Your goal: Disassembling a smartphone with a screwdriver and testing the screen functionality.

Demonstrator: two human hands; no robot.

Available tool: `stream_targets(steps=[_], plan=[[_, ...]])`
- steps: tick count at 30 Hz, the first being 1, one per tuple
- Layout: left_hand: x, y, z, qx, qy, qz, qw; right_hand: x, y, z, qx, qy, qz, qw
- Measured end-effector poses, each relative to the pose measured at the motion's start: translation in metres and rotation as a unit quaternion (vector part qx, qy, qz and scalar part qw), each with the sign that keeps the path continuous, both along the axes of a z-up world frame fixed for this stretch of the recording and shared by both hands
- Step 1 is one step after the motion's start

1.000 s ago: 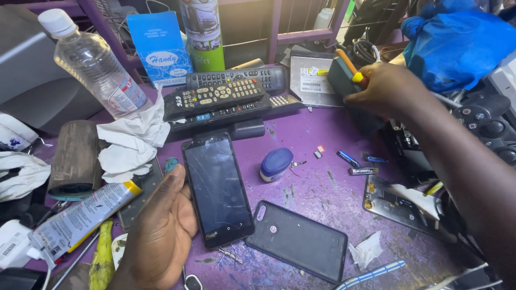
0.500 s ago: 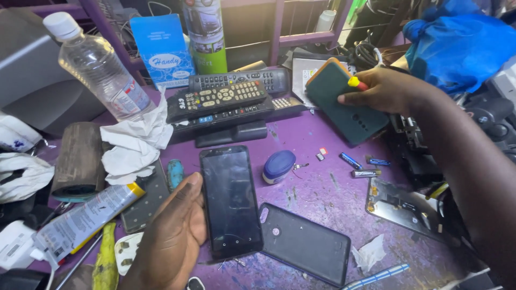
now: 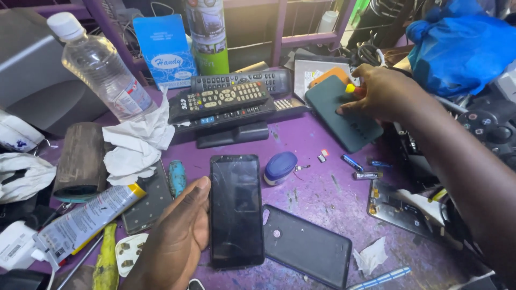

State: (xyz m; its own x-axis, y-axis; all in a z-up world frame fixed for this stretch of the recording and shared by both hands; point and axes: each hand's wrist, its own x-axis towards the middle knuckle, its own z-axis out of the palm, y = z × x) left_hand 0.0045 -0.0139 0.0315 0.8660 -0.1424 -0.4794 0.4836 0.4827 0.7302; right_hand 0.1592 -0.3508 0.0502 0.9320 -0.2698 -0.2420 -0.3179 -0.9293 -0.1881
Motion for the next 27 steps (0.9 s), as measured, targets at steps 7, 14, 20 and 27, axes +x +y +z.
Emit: stream_targets(steps=[7, 14, 20, 27], plan=[[0.002, 0.001, -0.013, 0.038, 0.048, -0.008, 0.998, -0.011, 0.006, -0.008, -0.114, -0.046, 0.052, 0.991], [0.003, 0.007, -0.041, 0.076, 0.073, -0.032, 0.994, -0.018, 0.010, -0.027, -0.164, -0.048, 0.075, 0.982], [-0.002, 0.008, -0.039, 0.107, 0.094, -0.022, 0.990, -0.022, 0.023, -0.036, -0.182, -0.060, 0.089, 0.977], [-0.001, 0.002, -0.012, 0.102, 0.129, -0.028, 0.986, -0.046, 0.034, 0.012, -0.102, -0.108, 0.066, 0.987]])
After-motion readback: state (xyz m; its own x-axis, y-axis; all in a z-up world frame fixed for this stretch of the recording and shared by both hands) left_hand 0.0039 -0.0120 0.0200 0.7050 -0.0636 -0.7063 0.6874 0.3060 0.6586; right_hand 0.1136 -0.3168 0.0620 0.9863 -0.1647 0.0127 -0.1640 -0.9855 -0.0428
